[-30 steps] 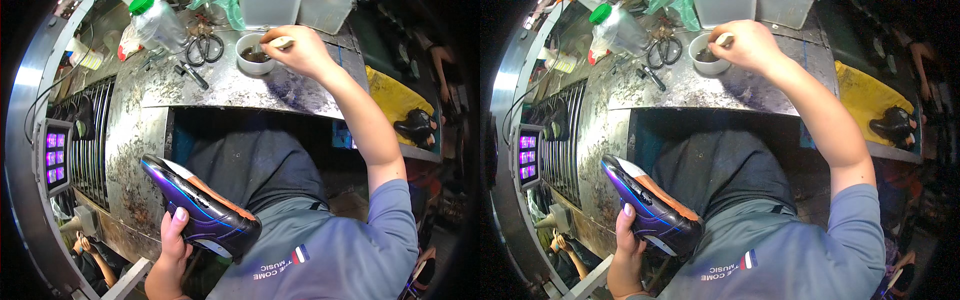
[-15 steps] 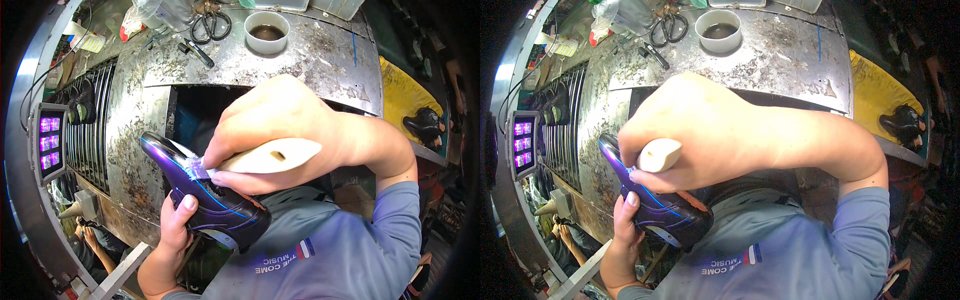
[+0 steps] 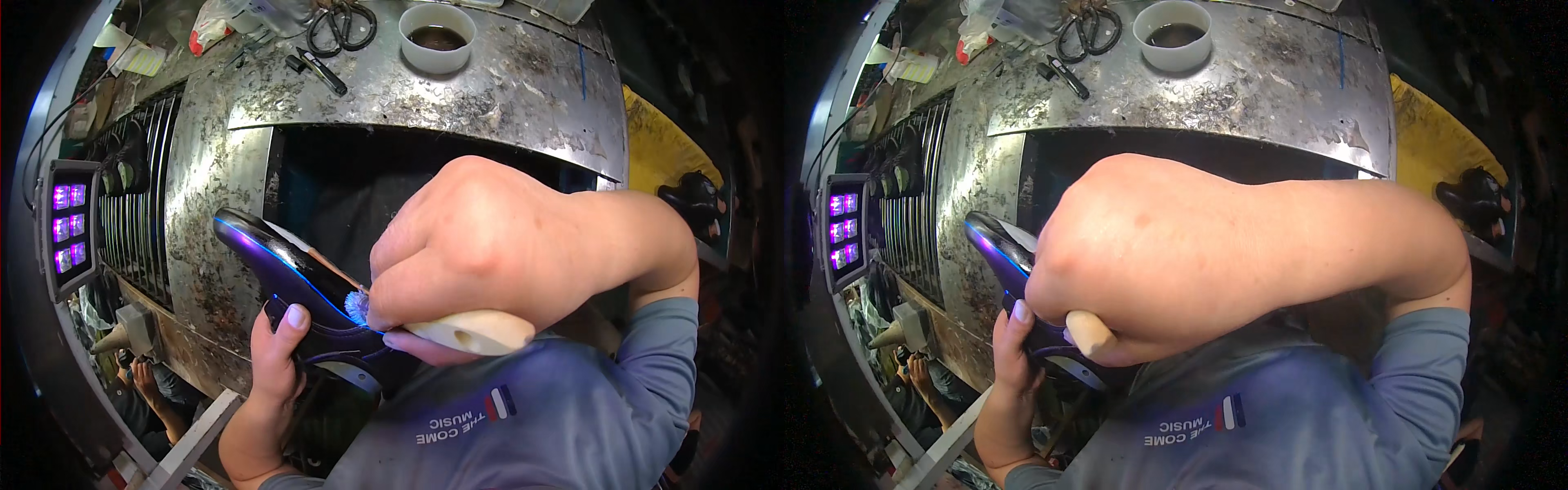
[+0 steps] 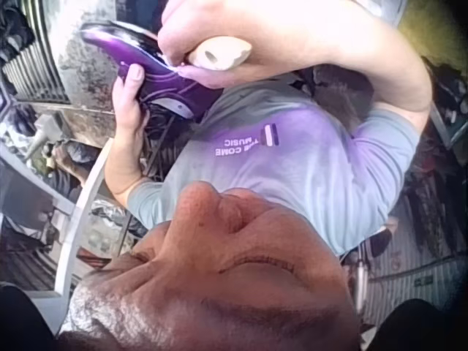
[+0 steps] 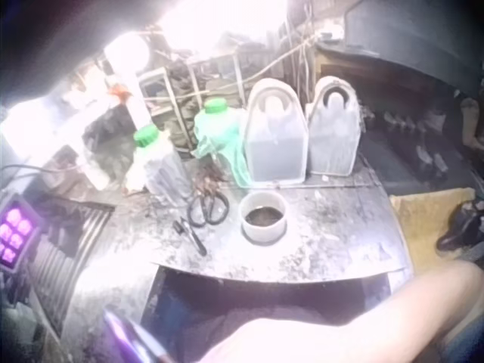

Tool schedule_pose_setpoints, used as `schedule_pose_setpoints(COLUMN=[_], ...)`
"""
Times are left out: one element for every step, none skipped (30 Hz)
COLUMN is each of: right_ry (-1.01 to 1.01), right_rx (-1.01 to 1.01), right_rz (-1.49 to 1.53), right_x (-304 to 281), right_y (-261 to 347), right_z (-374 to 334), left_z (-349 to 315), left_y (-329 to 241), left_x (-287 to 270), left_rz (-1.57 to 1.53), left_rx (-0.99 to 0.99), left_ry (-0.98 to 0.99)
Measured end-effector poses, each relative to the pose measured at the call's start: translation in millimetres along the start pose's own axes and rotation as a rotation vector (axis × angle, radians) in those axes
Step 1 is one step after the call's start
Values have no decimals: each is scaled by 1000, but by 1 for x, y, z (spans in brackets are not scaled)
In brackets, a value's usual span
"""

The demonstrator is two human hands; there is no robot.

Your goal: The person paints the sole of a black shoe with a purple substance using a small brush. They repeatedly dip the brush into a small container of the substance and apply it to the shoe's sole, focusing on the edges and surface. The person handles the shoe with their left hand while painting with their right hand.

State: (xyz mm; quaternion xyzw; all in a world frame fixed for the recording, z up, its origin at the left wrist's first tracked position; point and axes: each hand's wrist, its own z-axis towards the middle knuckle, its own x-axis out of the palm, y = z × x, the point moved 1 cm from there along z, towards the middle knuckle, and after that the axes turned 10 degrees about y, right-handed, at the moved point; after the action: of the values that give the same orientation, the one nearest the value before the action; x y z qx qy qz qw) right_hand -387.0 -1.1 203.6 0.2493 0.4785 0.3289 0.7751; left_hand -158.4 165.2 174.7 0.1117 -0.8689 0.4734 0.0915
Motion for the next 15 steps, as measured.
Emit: schedule_pose_setpoints(right_ry=[9, 19, 35, 50, 70, 68, 64, 38, 23, 8, 4, 4, 5, 11, 7], right_rx=[-3, -9, -3, 1, 15, 15, 17, 3, -1, -5, 0, 6, 11, 17, 15], right_rz=[2, 5, 9, 11, 13, 12, 12, 8, 6, 0, -5, -3, -1, 9, 13], right_x=[0, -1, -2, -4, -5, -4, -5, -4, -4, -4, -5, -6, -7, -9, -9], right_y=[0, 0, 1, 1, 3, 3, 3, 3, 3, 3, 4, 5, 6, 6, 6], right_z=[-1, -1, -1, -1, -2, -3, -4, -6, -6, -8, -8, -9, -9, -10, -10], left_z=[0, 0, -1, -1, -1, -1, 0, 0, 1, 2, 3, 3, 3, 3, 2], left_y=[1, 3, 5, 6, 8, 10, 11, 13, 14, 17, 19, 22, 26, 30, 33], left_x=[-1, -4, -6, -8, -11, -12, -13, -13, -14, -15, -17, -20, -26, -27, -28], left_rz=[4, 9, 13, 6, 0, -7, -34, -60, -87, -92, -98, -104, -147, -194, -241], left_rx=[0, 0, 0, 5, 10, 15, 23, 30, 37, 35, 33, 30, 40, 59, 78], left_ry=[-10, -21, -31, -32, -33, -34, -38, -44, -49, -24, 0, 23, 79, 87, 93])
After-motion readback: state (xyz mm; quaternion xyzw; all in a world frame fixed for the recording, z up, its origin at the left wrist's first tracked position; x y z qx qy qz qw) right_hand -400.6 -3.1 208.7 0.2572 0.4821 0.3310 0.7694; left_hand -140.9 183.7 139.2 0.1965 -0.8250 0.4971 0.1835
